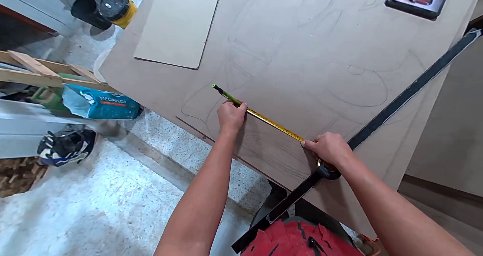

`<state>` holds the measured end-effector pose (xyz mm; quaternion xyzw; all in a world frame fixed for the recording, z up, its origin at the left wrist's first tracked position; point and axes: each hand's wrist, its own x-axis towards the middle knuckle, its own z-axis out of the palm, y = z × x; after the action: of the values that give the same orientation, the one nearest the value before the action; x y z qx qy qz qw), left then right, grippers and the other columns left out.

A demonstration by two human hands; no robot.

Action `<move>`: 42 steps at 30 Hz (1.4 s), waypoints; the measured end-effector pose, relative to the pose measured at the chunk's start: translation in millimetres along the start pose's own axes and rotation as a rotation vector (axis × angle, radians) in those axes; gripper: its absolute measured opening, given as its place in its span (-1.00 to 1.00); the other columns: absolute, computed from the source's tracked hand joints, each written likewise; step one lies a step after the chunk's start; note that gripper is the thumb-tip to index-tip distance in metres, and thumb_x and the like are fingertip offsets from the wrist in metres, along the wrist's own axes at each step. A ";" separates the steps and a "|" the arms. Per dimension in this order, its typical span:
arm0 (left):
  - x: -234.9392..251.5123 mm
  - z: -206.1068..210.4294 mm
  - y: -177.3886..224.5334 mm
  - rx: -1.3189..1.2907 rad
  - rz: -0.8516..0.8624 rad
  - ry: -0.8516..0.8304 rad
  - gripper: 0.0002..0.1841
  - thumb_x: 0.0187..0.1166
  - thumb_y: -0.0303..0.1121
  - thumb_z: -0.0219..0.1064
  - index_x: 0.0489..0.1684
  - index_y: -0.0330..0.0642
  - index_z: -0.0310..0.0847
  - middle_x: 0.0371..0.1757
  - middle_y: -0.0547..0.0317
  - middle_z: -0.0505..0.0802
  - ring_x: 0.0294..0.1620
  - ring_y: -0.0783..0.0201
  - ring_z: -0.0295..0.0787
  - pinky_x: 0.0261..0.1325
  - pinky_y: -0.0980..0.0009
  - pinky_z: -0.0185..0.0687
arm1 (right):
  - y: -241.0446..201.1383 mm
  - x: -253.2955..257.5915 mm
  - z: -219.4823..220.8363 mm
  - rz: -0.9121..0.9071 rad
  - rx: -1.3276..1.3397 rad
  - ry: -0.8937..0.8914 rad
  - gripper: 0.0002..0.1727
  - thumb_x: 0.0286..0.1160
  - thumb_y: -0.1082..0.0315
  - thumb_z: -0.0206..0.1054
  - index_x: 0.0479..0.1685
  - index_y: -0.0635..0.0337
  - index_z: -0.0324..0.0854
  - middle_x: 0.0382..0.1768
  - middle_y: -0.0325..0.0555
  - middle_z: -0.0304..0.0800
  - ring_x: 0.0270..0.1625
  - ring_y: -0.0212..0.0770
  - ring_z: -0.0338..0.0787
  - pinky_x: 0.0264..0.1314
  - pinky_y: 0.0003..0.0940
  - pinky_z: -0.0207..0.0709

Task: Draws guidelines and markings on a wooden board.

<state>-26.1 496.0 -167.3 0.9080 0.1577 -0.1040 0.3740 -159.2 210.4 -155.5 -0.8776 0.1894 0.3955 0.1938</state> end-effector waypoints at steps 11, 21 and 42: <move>8.0 0.3 3.2 -0.015 0.007 -0.014 -0.83 0.50 -0.17 0.49 -0.20 -0.03 0.86 -0.31 0.15 0.89 -0.22 0.17 0.84 -0.06 -0.06 0.69 | 0.3 0.8 -1.4 0.002 0.025 -0.014 -0.29 0.48 -0.51 0.19 -0.60 -0.09 0.76 -0.50 -0.25 0.83 -0.32 -0.14 0.82 -0.23 0.07 0.63; -224.0 -45.1 -133.9 0.041 0.165 -0.321 -0.65 0.78 -0.18 0.16 0.25 -0.17 0.74 -0.09 0.17 0.94 -0.12 0.28 0.92 0.06 0.13 0.87 | 116.7 -75.3 33.8 -0.086 0.939 0.061 -0.42 0.76 -0.17 0.10 -0.32 0.13 0.77 -0.50 -0.11 0.76 -0.51 -0.19 0.71 -0.42 -0.26 0.63; -165.6 -77.3 -118.9 0.337 0.165 -0.548 -0.54 0.50 -0.14 0.49 0.38 0.01 0.66 0.09 0.11 0.86 0.02 0.16 0.82 0.23 0.04 0.73 | -5.2 -208.2 13.1 -1.025 0.355 -0.314 -0.60 0.81 -0.12 0.13 0.18 -0.23 0.84 0.06 -0.36 0.84 0.17 -0.39 0.77 0.27 -0.27 0.66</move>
<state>-217.8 596.3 -139.3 0.9050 -0.0420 -0.3383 0.2545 -292.9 258.4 -2.8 -0.7420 -0.2285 0.3388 0.5314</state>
